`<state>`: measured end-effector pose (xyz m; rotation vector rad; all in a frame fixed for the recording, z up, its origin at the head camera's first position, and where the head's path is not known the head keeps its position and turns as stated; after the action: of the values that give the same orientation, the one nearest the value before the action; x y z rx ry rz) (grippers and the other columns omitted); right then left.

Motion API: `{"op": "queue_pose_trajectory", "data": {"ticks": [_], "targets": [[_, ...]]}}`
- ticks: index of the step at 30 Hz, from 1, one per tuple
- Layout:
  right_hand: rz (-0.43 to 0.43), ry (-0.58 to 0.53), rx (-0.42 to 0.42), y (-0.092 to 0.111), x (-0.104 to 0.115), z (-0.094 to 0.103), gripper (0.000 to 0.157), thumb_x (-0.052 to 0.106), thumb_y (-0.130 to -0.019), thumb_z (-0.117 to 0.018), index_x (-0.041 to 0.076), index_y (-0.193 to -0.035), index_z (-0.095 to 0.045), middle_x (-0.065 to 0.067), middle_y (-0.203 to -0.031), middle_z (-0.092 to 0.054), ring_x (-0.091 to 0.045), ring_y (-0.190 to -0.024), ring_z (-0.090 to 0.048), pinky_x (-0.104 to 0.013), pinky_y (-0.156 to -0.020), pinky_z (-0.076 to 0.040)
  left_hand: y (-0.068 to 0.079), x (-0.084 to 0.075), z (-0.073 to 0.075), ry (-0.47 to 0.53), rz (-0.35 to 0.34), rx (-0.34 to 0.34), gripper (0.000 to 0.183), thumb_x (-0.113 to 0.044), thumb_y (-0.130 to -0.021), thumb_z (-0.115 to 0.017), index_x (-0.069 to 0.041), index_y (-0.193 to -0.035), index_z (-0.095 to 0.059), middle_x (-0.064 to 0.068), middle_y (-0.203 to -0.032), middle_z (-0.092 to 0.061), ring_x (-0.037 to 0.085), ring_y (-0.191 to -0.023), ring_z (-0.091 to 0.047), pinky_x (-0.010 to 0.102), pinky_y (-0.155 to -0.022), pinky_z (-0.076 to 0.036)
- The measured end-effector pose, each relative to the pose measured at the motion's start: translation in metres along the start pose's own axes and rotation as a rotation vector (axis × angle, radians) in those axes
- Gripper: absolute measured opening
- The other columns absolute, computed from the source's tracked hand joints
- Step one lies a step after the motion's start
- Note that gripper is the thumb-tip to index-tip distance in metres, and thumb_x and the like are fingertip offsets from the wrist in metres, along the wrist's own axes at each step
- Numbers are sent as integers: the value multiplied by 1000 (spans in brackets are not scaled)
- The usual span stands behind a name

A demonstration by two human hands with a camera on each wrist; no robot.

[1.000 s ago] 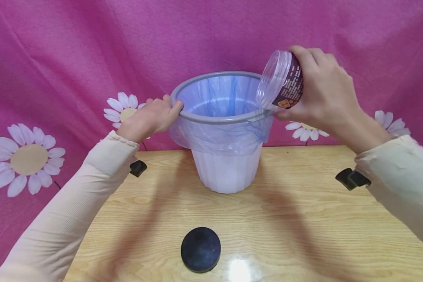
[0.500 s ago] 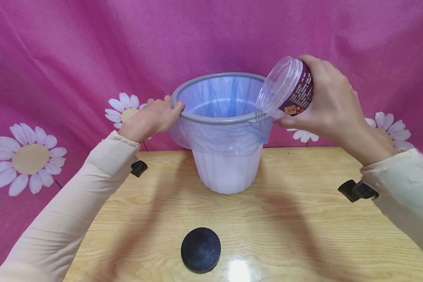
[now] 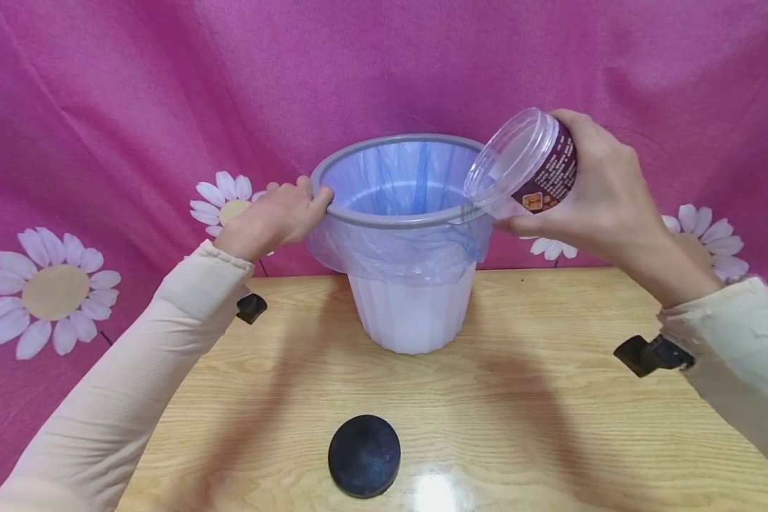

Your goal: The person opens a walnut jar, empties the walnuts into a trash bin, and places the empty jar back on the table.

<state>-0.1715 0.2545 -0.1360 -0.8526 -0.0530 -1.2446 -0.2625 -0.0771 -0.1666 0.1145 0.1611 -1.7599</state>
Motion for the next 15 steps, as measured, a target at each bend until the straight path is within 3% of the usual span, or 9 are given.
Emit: {"op": "queue_pose_trajectory", "data": {"ticks": [3,15], "targets": [[-14,-9,4,0,-1,0,115,27,-53,-95,14,-149,-33,-23,-137,-48,-43,-119,-44,-60,-104,-32,-1,0,0,-2,8,4,67,-47,-96,-18,6,-131,-39,24,-131,-49,40,-115,-40,52,-95,-36],[-58,-34,-1,3,-8,-3,113,27,-56,-93,15,-150,-31,-18,-140,-43,-39,-122,-39,-59,-106,-29,1,2,0,-18,14,18,68,-48,-96,-17,6,-135,-35,25,-135,-45,41,-119,-37,55,-99,-32]]}}
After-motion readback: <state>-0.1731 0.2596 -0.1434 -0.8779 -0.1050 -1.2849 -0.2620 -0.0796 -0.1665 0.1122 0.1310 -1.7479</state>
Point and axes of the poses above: each hand's wrist, its own y-axis away from the middle knuckle, its own z-axis out of the back of the hand, x = y × z, the point moved 2 cm from there along -y, towards the middle knuckle
